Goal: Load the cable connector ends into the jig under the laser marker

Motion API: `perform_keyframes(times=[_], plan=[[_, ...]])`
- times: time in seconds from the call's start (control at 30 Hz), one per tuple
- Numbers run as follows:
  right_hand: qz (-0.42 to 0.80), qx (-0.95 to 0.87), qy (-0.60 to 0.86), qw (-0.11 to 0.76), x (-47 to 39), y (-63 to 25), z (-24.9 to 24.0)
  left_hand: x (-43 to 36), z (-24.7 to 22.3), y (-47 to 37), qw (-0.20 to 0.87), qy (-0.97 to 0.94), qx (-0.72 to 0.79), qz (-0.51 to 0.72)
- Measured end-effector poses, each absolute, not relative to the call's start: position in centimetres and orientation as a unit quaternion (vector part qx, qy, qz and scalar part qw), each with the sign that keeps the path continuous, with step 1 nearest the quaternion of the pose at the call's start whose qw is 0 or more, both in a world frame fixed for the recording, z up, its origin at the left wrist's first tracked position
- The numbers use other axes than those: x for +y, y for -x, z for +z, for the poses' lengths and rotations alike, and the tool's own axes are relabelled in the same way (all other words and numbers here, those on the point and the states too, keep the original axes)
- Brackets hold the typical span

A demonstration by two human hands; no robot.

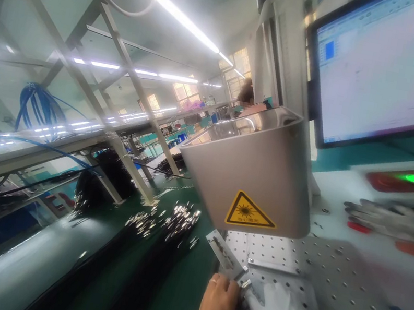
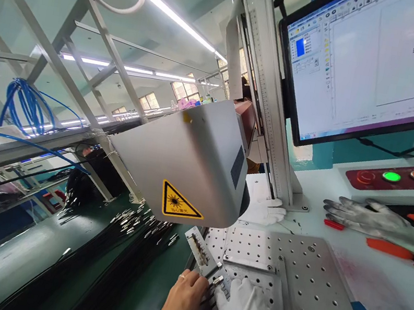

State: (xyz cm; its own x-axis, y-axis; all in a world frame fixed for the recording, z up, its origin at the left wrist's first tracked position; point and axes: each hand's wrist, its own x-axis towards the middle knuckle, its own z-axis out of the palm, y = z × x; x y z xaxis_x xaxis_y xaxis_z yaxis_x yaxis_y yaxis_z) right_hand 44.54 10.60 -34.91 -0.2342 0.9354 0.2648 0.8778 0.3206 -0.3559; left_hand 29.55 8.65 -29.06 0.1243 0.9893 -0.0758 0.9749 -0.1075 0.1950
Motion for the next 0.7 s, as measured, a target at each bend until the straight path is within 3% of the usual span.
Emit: perform_keyframes(times=[0.23, 0.47, 0.7], plan=[[0.073, -0.765, 0.607, 0.201, 10.7, -44.2, -34.9, 9.0, -29.5, -29.2, 0.070, -0.741, 0.667, 0.034], [0.072, -0.764, 0.610, 0.198, 10.6, -44.4, -34.2, 9.8, -30.2, -28.0, 0.127, -0.746, 0.651, 0.054], [0.057, -0.856, 0.468, 0.215, 10.1, -46.2, -32.5, 9.0, -27.9, -29.2, 0.153, -0.736, 0.658, 0.029]])
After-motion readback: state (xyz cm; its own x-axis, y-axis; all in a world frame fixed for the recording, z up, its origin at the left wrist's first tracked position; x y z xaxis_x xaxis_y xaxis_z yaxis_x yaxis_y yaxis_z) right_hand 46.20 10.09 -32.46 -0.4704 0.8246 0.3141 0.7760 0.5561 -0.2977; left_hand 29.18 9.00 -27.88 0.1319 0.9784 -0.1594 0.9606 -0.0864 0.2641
